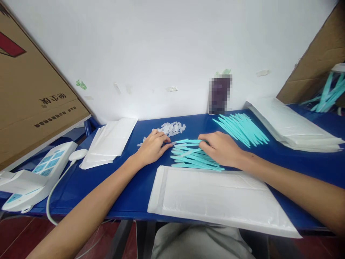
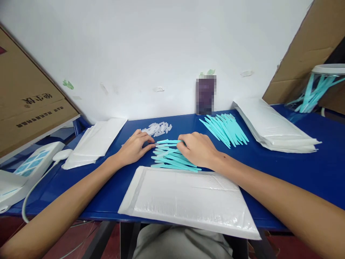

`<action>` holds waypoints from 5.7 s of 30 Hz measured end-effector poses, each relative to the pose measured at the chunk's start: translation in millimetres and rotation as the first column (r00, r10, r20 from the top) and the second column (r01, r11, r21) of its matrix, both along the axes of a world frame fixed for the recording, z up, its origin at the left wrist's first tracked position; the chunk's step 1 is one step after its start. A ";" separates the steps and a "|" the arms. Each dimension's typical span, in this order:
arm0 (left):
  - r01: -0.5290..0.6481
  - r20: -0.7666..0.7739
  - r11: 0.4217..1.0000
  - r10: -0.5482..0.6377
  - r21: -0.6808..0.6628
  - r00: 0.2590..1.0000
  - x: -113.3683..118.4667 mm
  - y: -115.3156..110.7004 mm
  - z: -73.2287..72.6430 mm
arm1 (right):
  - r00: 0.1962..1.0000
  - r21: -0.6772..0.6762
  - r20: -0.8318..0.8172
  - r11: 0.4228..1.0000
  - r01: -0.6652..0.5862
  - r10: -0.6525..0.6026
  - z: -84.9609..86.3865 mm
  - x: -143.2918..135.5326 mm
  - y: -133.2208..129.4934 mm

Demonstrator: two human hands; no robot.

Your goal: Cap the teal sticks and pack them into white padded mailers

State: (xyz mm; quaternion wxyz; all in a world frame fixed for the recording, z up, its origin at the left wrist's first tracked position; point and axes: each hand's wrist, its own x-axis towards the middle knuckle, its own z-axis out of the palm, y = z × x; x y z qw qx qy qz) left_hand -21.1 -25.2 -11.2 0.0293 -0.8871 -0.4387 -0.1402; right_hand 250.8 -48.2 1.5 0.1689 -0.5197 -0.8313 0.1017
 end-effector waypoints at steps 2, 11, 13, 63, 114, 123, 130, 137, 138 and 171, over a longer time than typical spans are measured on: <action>-0.003 -0.002 1.000 0.003 -0.014 1.000 0.6 0.1 0.0 | 1.000 -0.009 0.017 1.000 0.007 -0.007 -0.8 0.6 1.3; -0.081 0.087 0.984 0.095 -0.159 0.992 -2.7 -3.7 -0.7 | 0.995 -0.038 0.099 0.999 -0.014 0.018 -3.6 1.8 4.5; -0.096 0.086 0.981 0.112 -0.172 0.990 -4.0 -3.6 0.6 | 0.993 -0.028 0.112 0.999 -0.021 0.024 -3.0 1.4 4.0; 0.099 0.709 0.995 -0.084 0.020 0.701 16.8 -18.6 3.7 | 0.999 0.118 0.027 0.992 -0.039 0.036 8.2 1.3 -5.6; 0.264 0.439 0.934 -0.348 0.241 0.828 11.9 -26.7 14.0 | 0.998 -0.049 -0.056 0.999 0.013 -0.015 4.6 6.7 10.7; 0.299 -0.127 0.944 -0.317 -0.139 0.940 7.8 -35.3 30.0 | 0.269 0.012 -0.963 0.994 0.111 -0.018 17.5 13.9 19.7; 0.268 -0.147 0.927 -0.313 -0.262 0.938 12.0 -35.8 25.3 | 0.391 0.077 -0.918 0.996 0.035 0.057 -5.3 10.0 29.7; 0.264 -0.015 0.914 -0.282 -0.308 0.959 6.6 -33.6 21.8 | 0.418 -0.004 -0.908 1.000 -0.011 0.001 -20.3 12.2 34.9; 0.257 0.016 0.918 -0.264 -0.301 0.964 6.8 -32.3 20.0 | 0.433 -0.011 -0.901 1.000 -0.016 -0.003 -20.0 12.3 34.5; 0.361 0.856 0.791 0.366 -0.493 0.366 1.1 -16.1 29.2 | 0.744 -0.409 -0.665 0.864 -0.293 -0.062 7.8 -6.1 -8.8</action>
